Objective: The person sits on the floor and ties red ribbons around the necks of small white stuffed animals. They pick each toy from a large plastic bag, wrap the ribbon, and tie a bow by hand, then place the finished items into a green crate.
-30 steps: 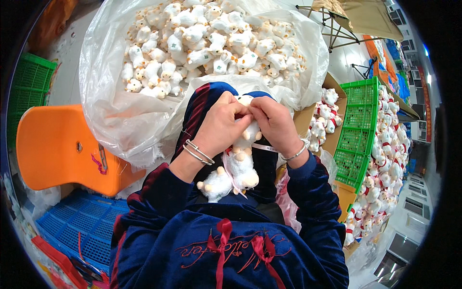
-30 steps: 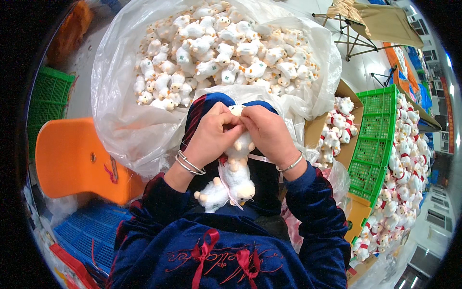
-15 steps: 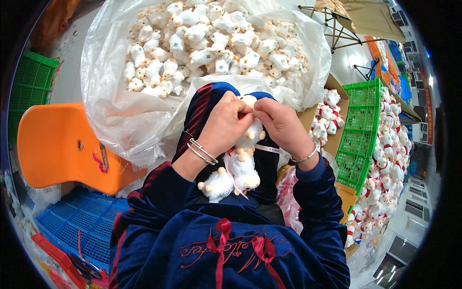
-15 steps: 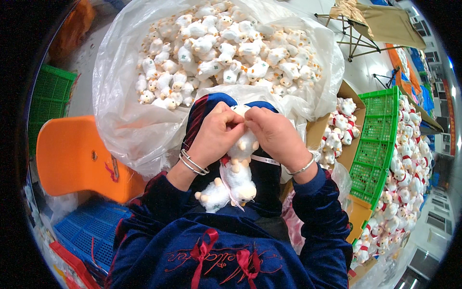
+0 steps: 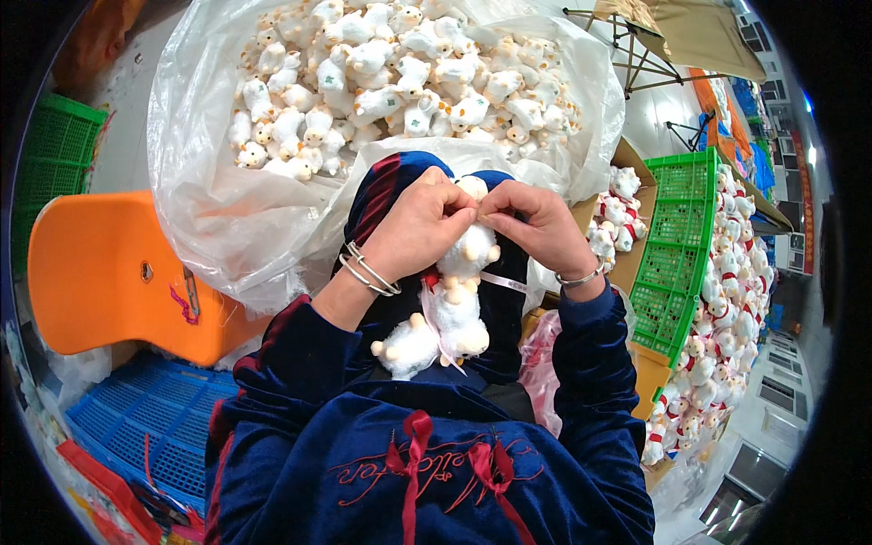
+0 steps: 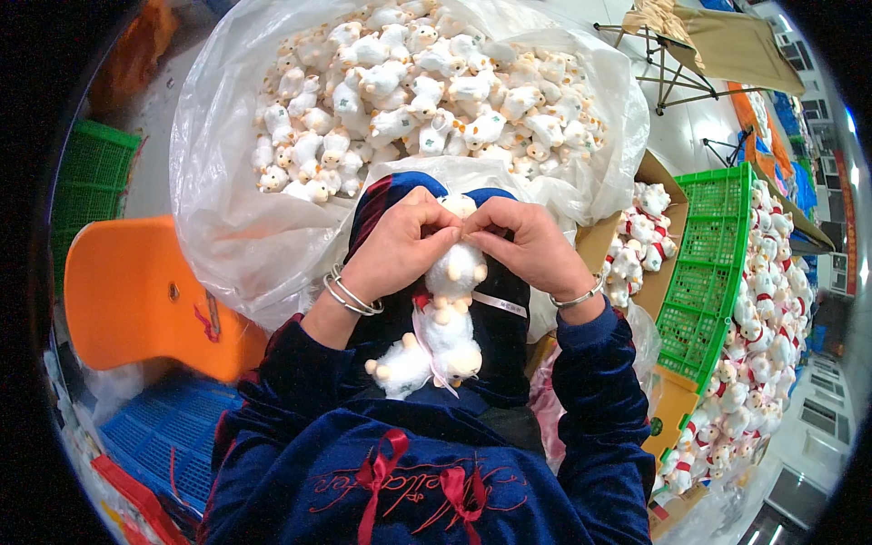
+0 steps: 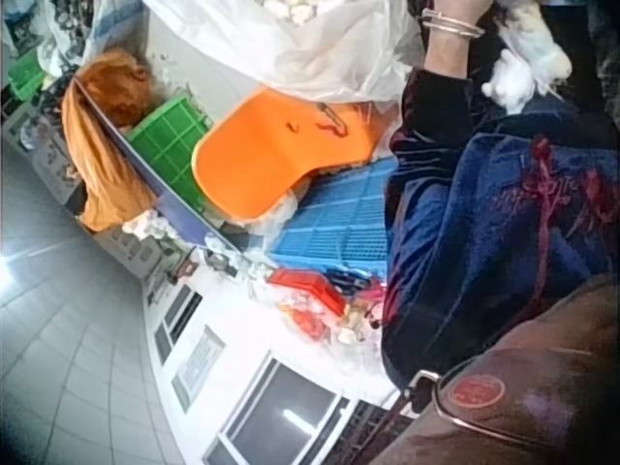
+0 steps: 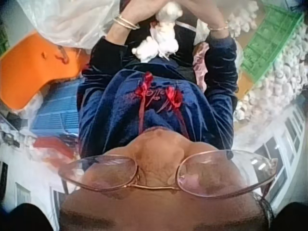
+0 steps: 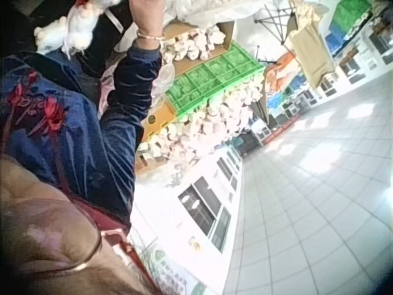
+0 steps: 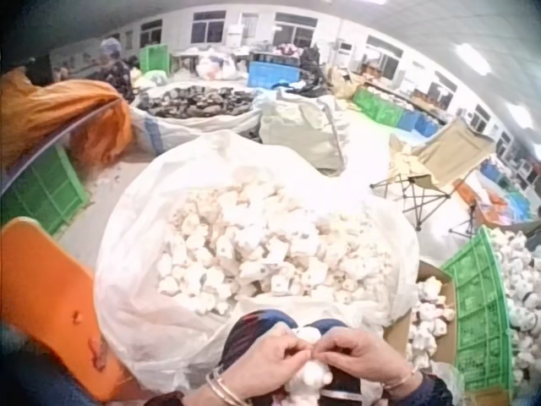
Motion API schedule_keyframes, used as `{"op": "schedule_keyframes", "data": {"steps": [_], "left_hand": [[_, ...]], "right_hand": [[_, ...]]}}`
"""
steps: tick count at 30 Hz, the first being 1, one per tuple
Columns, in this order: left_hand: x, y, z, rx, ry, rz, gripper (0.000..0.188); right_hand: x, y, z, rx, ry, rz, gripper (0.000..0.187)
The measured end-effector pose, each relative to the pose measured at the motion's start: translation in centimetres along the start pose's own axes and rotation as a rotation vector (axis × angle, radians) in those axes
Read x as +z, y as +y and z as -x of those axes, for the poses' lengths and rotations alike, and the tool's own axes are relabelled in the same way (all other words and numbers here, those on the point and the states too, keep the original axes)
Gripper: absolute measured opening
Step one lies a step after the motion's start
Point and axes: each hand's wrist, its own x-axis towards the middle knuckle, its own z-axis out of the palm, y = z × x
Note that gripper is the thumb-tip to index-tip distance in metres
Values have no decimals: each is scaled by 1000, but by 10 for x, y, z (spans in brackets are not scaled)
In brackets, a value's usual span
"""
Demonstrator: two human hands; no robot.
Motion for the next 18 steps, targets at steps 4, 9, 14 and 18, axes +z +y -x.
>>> {"op": "schedule_keyframes", "data": {"steps": [4,9,14,18], "left_hand": [[0,-3,0,6,-16,-2,17],[-1,-2,0,-3,-23,-17,16],[-3,1,-1,-9,-39,-39,16],[-3,-1,0,-4,-48,-47,16]], "right_hand": [[-4,0,-1,-28,-22,-23,8],[-5,-14,-6,89,-52,68,9],[-5,-20,-10,32,-73,192,9],[-5,-24,-13,17,-96,264,11]]}}
